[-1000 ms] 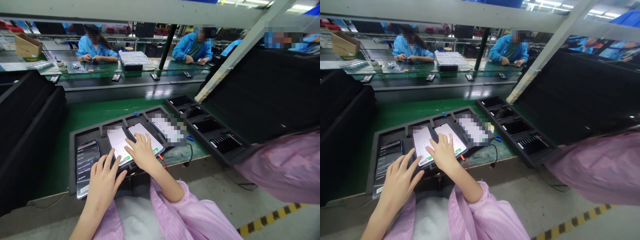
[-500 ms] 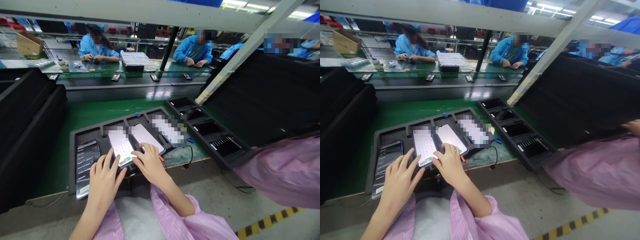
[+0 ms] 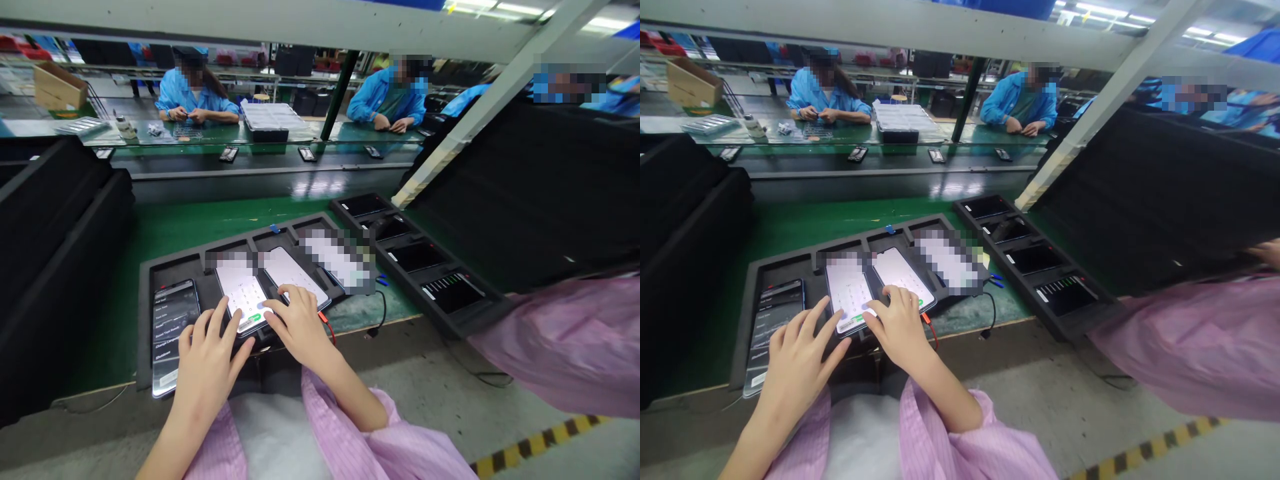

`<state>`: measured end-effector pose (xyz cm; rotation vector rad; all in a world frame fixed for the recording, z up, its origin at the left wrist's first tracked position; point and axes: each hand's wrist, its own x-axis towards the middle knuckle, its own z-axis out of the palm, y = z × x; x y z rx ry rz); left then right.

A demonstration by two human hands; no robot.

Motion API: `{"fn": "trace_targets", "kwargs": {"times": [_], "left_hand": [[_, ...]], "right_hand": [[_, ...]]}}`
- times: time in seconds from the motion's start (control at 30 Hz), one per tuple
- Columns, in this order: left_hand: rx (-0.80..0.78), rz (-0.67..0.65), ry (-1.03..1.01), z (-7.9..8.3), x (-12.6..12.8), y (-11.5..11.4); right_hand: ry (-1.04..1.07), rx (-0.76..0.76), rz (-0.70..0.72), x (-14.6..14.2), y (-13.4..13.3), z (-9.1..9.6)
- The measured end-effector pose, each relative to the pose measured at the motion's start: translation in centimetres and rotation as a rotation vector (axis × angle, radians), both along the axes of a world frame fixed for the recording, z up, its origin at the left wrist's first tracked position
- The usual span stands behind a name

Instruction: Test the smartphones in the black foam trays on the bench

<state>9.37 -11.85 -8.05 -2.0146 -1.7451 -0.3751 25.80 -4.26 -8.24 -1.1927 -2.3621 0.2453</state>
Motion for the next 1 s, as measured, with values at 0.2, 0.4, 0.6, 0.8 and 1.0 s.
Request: {"fn": "trace_targets", "kwargs": {"times": [0.2,0.4,0.6,0.8,1.0], "left_hand": [[-0.006,-0.038,0.042,1.5,-2.1,-0.1],[-0.161,-0.206,0.056,2.8,-5.2,1.0],[-0.374,-0.261,-0.018,2.1,-5.5,2.5],[-0.425,-0.232,-0.022,1.7,-5.2,2.9],[-0.370,-0.274,-0.036,2.2,-5.1,2.5]], "right_hand": [[0.015,0.015,0.000,0.0,0.8,0.6],[-0.046,-0.045,0.109,-1.0,1.1,0.8],[-0.078,-0.018,0.134,-1.5,1.1,1.0],[0.013,-0.037,0.068,-0.2,0.8,1.3],[-0.017,-0.051,0.082,0.3,0.8,0.7]]}}
